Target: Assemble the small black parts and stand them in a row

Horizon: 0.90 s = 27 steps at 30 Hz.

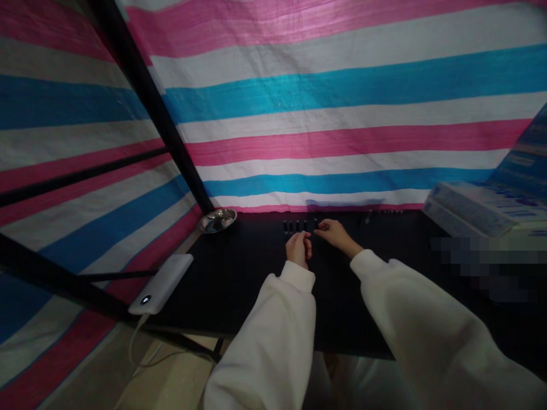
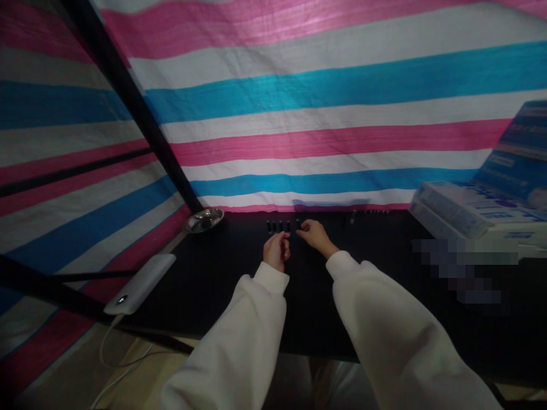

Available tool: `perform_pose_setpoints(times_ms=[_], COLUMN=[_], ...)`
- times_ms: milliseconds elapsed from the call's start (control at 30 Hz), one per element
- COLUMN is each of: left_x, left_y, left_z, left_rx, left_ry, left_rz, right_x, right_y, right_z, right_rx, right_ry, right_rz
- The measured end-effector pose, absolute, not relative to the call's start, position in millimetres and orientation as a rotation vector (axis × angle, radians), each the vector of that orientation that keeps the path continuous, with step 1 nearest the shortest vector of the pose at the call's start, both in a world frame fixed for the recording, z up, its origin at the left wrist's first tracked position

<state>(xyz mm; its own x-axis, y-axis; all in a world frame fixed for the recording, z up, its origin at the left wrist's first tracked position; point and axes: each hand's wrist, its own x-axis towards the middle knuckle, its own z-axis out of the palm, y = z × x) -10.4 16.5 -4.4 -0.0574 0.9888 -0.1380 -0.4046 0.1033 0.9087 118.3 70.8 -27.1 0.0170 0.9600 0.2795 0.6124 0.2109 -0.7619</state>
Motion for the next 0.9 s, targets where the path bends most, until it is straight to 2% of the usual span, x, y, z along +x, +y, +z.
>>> perform_pose_setpoints(times_ms=[100,233,400,533,733,900], left_x=[-7.8,-4.1,0.9,3.3,3.5,4.0], left_y=[15.5,12.8,8.1,7.3,7.8,6.8], left_z=[-1.8,0.6,-1.8,-6.0,-8.4,-12.6], left_rx=[0.855,1.060,1.341,1.460,1.539,1.620], left_ry=[1.017,1.010,0.899,0.868,0.852,0.841], left_rz=[1.292,1.253,1.192,1.164,1.144,1.106], right_x=[123.3,130.4,140.3,146.6,142.3,140.0], right_y=[49.2,14.4,-7.8,-8.8,-6.5,-3.5], right_z=[-14.3,0.3,-0.5,-9.5,-18.2,-18.1], right_rx=[-1.326,-1.112,-1.071,-1.188,-1.308,-1.256], right_ry=[-1.727,-1.914,-1.932,-1.745,-1.646,-1.418], right_rz=[0.531,0.306,0.210,0.331,0.726,0.804])
